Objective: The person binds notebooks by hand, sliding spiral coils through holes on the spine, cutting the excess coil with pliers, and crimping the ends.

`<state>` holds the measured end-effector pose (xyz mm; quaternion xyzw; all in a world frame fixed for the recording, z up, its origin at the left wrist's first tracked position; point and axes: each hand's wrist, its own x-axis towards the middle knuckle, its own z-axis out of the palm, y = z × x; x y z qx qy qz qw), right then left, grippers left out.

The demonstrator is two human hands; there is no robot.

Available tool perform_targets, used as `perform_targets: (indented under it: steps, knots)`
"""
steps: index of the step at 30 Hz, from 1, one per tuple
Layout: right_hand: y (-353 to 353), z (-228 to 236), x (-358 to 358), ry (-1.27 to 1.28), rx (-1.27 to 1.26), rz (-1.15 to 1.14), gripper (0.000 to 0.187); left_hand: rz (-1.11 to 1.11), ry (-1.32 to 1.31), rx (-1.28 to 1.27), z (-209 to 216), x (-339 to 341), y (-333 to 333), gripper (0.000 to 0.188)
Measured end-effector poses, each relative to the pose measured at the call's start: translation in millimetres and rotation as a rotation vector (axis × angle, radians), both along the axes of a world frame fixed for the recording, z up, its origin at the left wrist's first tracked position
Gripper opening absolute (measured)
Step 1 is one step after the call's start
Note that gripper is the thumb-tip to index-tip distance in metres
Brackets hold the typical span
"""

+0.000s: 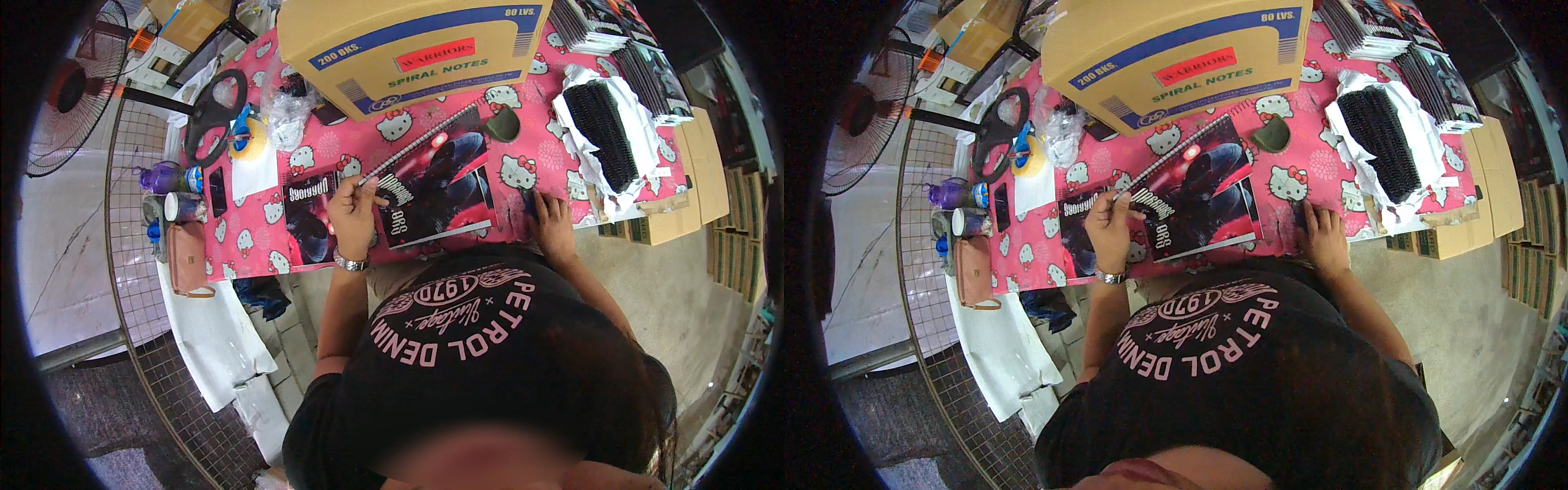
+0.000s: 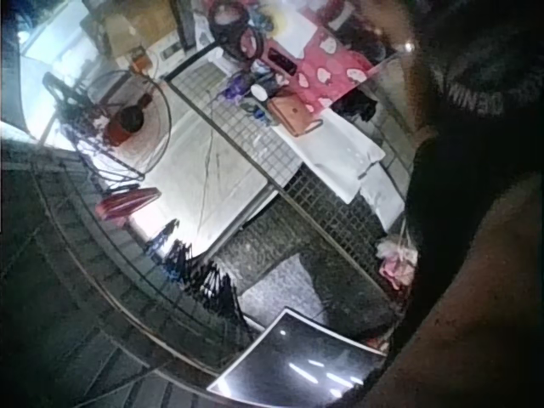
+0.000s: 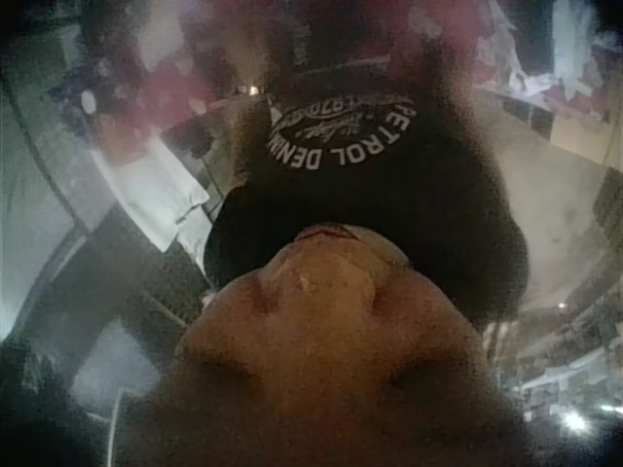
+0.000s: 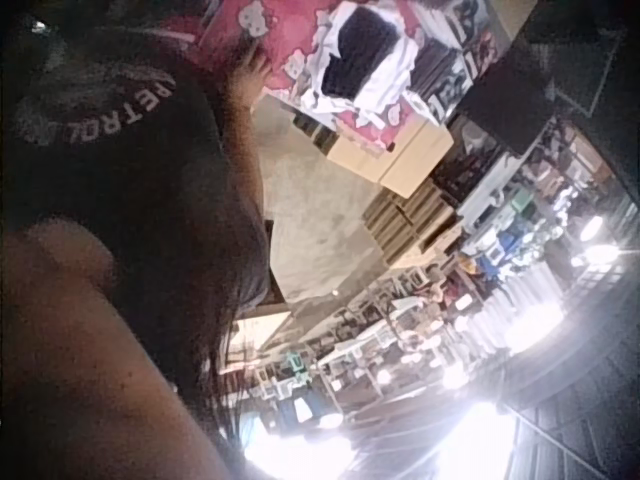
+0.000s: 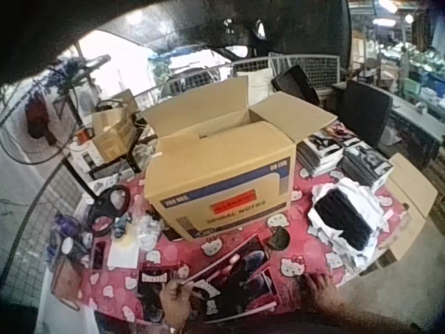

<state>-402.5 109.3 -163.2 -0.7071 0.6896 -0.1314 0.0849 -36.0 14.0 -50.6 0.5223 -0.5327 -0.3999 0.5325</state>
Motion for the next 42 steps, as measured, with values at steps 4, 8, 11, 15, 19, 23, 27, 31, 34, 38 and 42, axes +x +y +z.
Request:
perform_targets:
  steps: [4,8,11,15,19,23,27,31,34,38,42]
  knots:
    - [-21,40,16,-0.461,-0.082,0.023,0.054,0.041,0.013,-0.078,2,-12,2,0.020]
    - [-48,116,85,-0.685,-0.161,0.376,0.056,-0.002,-0.093,-0.044,3,-7,2,0.023]
    - [-67,133,130,-0.680,-0.207,0.536,0.059,0.016,-0.111,-0.023,-3,-2,3,0.023]
    - [-79,143,159,-0.580,-0.292,0.594,0.061,0.016,-0.080,-0.111,-6,-3,5,0.022]
    - [-79,152,162,-0.465,-0.304,0.597,0.056,0.001,-0.146,-0.100,0,-3,9,0.024]
    - [-76,162,162,-0.657,-0.051,0.586,0.046,0.075,-0.118,-0.209,-4,-9,8,0.015]
    - [-82,155,164,-1.542,0.994,0.244,0.040,0.088,-0.307,-0.269,0,-10,13,0.016]
    - [-80,143,153,-1.167,0.399,0.498,0.039,0.225,0.006,-0.156,4,8,17,0.012]
    - [-87,149,101,-0.871,0.155,0.363,0.042,0.451,0.358,-0.065,-6,71,25,0.008]
    - [-81,72,27,-0.413,0.027,0.102,0.047,0.712,0.396,0.034,-44,162,59,0.009]
    - [-68,34,-3,-0.188,-0.065,0.206,0.046,0.858,0.137,0.077,-76,182,73,0.016]
